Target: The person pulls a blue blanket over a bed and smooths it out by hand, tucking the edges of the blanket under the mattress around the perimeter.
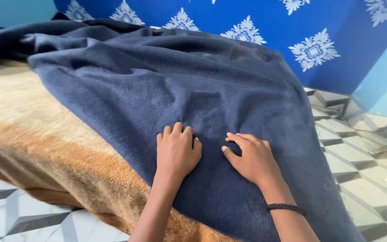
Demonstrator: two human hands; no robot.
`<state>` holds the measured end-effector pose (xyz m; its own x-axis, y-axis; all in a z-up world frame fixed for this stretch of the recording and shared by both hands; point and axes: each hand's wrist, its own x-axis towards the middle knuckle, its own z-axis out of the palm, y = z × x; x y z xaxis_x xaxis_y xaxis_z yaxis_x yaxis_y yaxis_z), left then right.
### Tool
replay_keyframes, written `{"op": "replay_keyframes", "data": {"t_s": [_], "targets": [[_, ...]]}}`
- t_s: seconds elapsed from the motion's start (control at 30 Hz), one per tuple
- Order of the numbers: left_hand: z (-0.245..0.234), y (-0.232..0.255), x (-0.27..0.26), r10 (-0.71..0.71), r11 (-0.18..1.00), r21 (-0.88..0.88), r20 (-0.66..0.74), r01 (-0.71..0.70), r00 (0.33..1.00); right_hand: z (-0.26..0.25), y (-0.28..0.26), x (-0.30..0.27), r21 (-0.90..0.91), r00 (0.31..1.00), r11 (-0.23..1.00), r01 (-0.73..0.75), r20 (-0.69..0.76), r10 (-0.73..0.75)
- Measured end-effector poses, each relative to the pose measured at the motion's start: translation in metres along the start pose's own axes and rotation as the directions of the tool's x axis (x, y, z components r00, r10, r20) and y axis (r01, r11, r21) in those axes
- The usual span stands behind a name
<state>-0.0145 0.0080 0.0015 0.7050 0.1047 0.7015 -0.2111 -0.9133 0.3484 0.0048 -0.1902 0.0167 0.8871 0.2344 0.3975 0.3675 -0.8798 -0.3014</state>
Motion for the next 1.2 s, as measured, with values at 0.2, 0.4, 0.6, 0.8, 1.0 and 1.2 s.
{"op": "replay_keyframes", "data": {"t_s": [0.2, 0.4, 0.6, 0.8, 1.0, 1.2], "targets": [[-0.014, 0.008, -0.023, 0.048, 0.996, 0.073, 0.074, -0.053, 0.996, -0.003, 0.006, 0.002, 0.23, 0.99, 0.972, 0.051, -0.138, -0.02], [-0.044, 0.024, -0.052, -0.065, 0.99, 0.133, 0.09, 0.052, 0.994, -0.011, 0.002, -0.015, 0.27, 0.987, 0.963, -0.006, -0.155, 0.05], [-0.046, 0.028, -0.05, -0.114, 0.988, 0.115, 0.098, 0.103, 0.989, -0.015, -0.006, -0.038, 0.056, 0.998, 0.998, 0.031, -0.061, -0.028], [-0.037, 0.019, -0.06, -0.163, 0.985, -0.083, -0.148, 0.152, 0.975, -0.003, -0.013, -0.075, -0.204, 0.996, 0.979, 0.027, -0.078, -0.043], [-0.05, 0.025, -0.082, -0.43, 0.901, -0.146, -0.163, 0.409, 0.888, 0.001, -0.038, -0.121, -0.314, 0.95, 0.949, 0.023, -0.29, -0.119], [-0.053, 0.027, -0.092, -0.753, 0.589, -0.429, 0.018, 0.685, 0.658, -0.005, -0.059, -0.133, -0.03, 0.891, 0.993, -0.11, -0.447, 0.085]]}}
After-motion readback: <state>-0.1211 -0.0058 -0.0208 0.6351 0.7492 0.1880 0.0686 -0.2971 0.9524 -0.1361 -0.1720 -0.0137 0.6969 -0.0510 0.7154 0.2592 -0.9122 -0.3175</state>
